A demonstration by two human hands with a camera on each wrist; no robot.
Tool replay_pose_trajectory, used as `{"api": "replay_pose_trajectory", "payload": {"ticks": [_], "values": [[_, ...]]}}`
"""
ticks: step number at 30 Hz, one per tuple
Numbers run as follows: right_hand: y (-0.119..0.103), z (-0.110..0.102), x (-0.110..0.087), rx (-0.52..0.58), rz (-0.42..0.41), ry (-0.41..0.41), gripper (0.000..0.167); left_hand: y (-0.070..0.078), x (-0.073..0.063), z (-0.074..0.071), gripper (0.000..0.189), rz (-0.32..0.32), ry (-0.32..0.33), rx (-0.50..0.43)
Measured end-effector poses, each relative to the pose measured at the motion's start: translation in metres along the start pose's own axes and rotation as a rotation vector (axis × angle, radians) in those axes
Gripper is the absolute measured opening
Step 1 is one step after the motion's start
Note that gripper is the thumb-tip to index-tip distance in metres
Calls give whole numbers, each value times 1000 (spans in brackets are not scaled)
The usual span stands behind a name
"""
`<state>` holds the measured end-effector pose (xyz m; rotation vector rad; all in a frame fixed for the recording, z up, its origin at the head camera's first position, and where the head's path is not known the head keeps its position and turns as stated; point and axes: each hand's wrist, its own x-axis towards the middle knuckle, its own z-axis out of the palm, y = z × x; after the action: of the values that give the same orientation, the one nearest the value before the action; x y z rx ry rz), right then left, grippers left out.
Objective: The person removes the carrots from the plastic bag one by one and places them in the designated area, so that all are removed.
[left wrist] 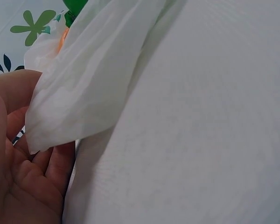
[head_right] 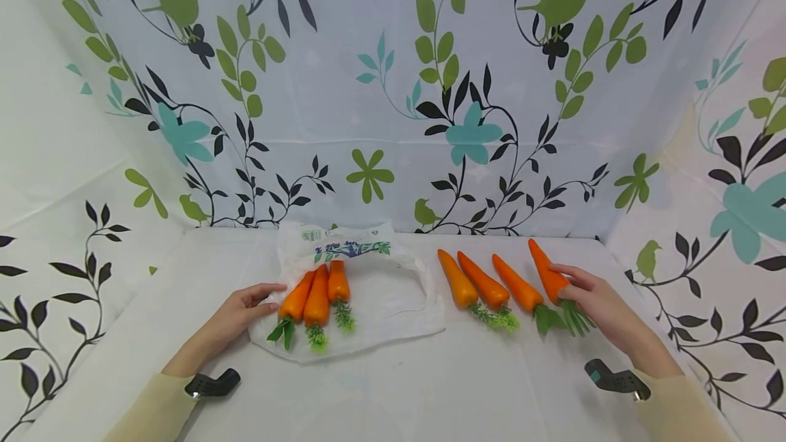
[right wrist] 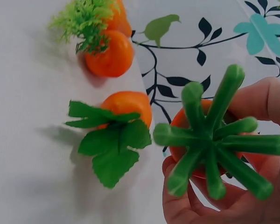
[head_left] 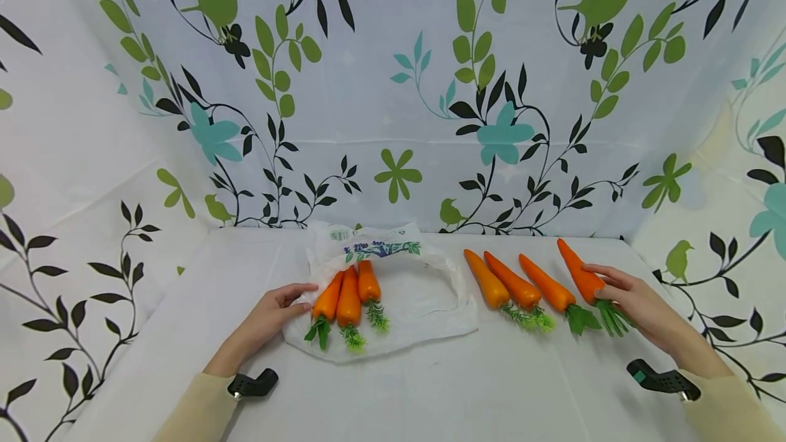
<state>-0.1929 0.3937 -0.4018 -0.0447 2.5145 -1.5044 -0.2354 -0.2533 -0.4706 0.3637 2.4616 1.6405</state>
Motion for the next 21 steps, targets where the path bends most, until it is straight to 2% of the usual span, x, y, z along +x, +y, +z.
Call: {"api": "replay_pose_trajectory", "payload": {"ticks": [6, 21], "values": [[12, -3, 5, -13, 44, 2, 60, 1, 0, 1, 43, -10, -2, 6], [35, -3, 10, -65, 34, 30, 59, -1, 0, 0, 42, -35, -5, 12]]}}
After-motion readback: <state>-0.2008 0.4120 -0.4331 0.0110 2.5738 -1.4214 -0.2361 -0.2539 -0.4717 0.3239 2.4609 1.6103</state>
